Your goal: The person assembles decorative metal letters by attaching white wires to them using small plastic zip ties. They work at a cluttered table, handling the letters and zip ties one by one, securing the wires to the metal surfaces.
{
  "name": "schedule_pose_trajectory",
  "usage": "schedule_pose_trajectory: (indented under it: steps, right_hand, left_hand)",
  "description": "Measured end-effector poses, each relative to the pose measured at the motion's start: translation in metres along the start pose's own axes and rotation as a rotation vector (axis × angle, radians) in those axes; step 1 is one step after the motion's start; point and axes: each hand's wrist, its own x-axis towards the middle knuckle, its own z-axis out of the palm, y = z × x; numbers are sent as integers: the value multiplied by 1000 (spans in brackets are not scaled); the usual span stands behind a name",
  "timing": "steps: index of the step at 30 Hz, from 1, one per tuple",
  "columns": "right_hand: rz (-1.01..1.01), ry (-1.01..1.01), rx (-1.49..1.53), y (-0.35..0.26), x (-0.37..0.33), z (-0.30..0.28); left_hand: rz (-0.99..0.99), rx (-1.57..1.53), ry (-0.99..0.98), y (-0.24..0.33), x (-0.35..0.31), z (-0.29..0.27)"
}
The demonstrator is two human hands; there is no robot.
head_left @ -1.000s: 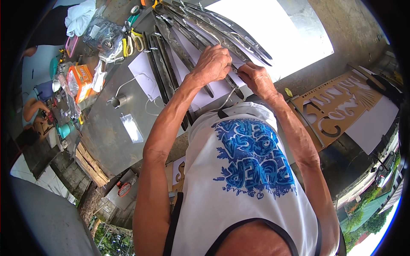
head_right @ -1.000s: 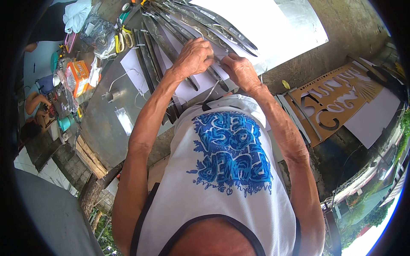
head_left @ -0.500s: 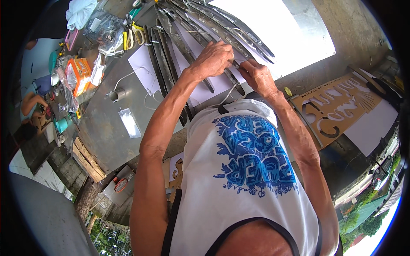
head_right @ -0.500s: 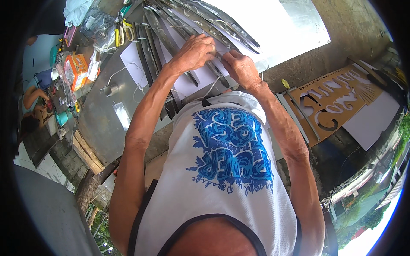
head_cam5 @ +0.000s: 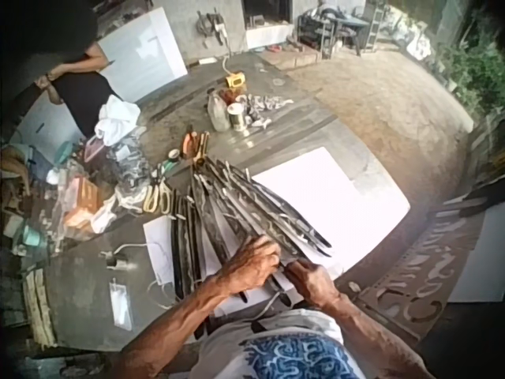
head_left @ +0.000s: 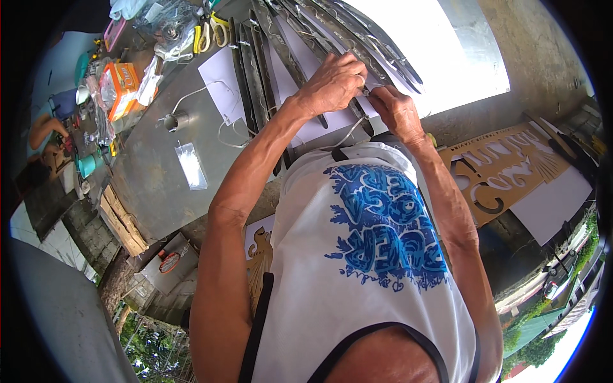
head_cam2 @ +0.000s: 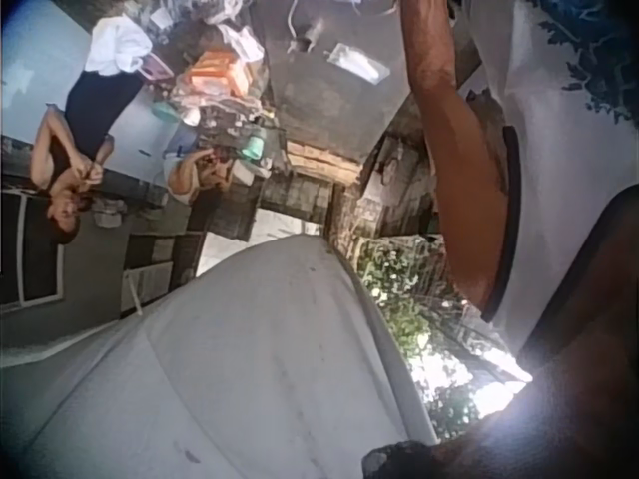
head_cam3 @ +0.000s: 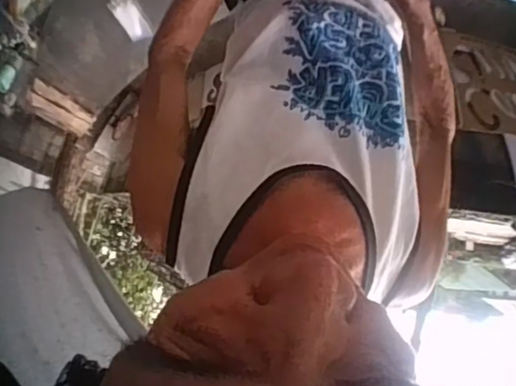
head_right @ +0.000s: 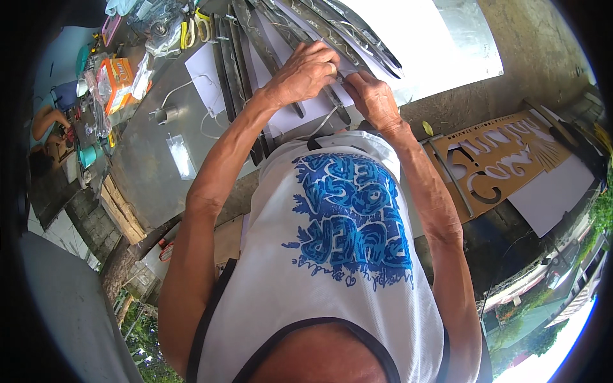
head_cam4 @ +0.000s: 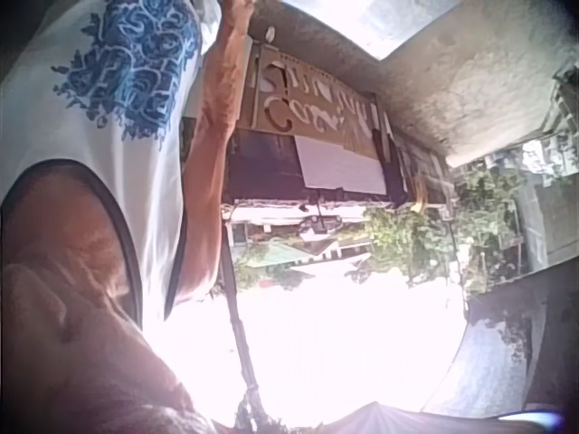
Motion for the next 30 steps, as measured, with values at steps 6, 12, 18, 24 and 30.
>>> schedule_pose_trajectory:
  steps: [6,12,18,24,30]
  right_hand:
    - [23,-12,-12,6,-4,5]
    - [-27,30,4,5,-4,5]
    - [-33,61,-16,9,-8,7]
    - [-33,21,-7,11,-8,6]
    - [-52,77,10,15,-9,9]
  left_hand:
    - [-53,50,96,22,-2,-4]
    - [-48,119,110,30,-9,-7]
    - [117,248,160,36,-2,-8]
    - [210,291,99,44,3,-13]
    - [154,202,-89,51,18,-23]
